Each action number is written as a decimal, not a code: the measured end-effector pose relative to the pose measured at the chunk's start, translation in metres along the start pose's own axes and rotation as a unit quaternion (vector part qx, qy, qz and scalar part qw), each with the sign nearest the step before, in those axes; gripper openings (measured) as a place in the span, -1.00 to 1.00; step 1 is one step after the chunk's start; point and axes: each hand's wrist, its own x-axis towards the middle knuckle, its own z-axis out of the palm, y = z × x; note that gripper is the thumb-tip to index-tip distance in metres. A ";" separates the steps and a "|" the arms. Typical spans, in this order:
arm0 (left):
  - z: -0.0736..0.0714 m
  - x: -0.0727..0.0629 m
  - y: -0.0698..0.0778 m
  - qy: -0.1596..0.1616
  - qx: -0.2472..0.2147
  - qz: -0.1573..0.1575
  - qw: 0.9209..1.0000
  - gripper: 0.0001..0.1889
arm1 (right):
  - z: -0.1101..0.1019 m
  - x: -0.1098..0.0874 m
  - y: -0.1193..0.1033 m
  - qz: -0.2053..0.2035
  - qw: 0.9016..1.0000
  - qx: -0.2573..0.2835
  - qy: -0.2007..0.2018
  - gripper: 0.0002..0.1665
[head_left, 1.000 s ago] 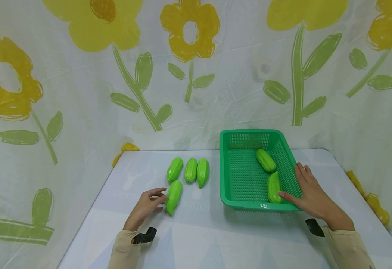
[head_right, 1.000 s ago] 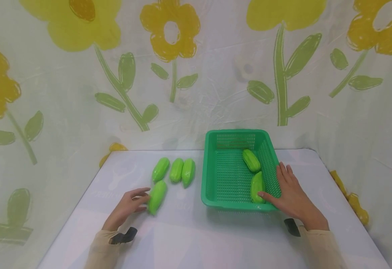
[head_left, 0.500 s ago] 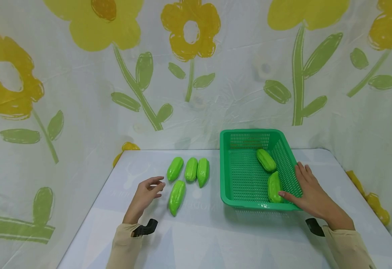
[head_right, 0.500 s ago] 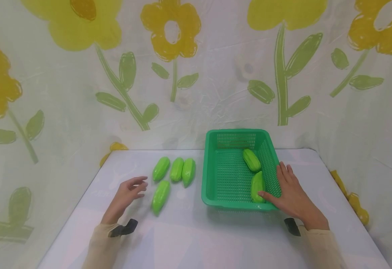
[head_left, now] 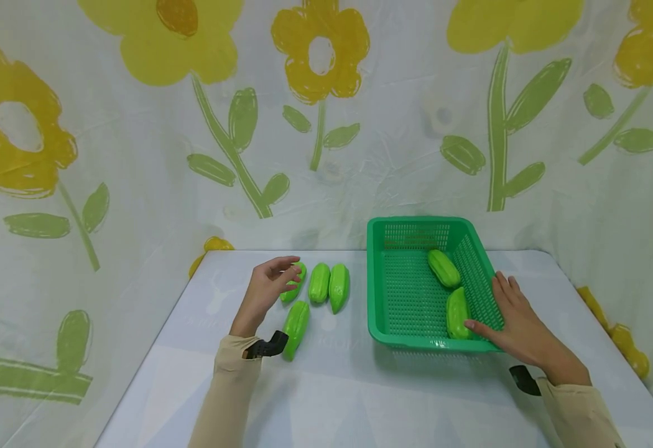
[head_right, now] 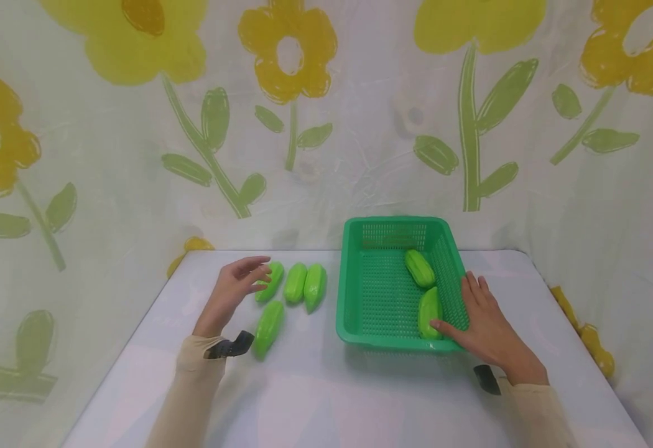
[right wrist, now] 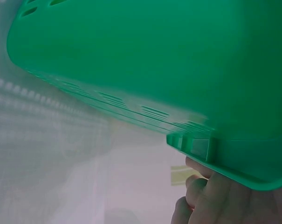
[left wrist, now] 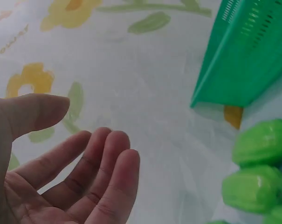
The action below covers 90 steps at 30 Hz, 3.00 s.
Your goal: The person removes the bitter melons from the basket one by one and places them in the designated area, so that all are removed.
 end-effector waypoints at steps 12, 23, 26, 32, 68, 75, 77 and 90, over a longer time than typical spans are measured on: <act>0.041 0.031 0.043 -0.029 -0.094 0.037 0.995 -0.67 | 0.002 -0.001 0.002 -0.004 1.000 -0.021 0.006 0.40; 0.079 0.054 0.068 -0.058 -0.131 0.052 0.988 -0.69 | 0.003 0.001 0.001 -0.004 0.999 -0.039 0.008 0.41; 0.092 0.059 0.074 -0.065 -0.145 0.053 0.986 -0.70 | 0.002 0.000 0.001 -0.004 0.999 -0.040 0.005 0.41; 0.119 0.072 0.080 -0.080 -0.166 0.042 0.982 -0.67 | 0.000 -0.001 0.000 -0.012 0.999 -0.037 0.008 0.40; 0.271 0.097 0.038 0.008 -0.154 -0.098 0.983 -0.53 | 0.004 -0.003 0.002 -0.012 1.000 -0.021 0.005 0.38; 0.286 0.094 0.033 0.007 -0.072 -0.099 0.992 -0.47 | 0.003 -0.003 0.003 -0.011 1.000 -0.020 0.010 0.38; 0.289 0.093 0.032 0.011 -0.044 -0.110 0.993 -0.47 | 0.003 -0.003 0.003 -0.009 1.000 -0.021 0.008 0.38; 0.312 0.099 0.019 0.000 0.054 -0.109 0.993 -0.39 | 0.003 -0.003 0.004 -0.008 1.000 -0.022 0.009 0.39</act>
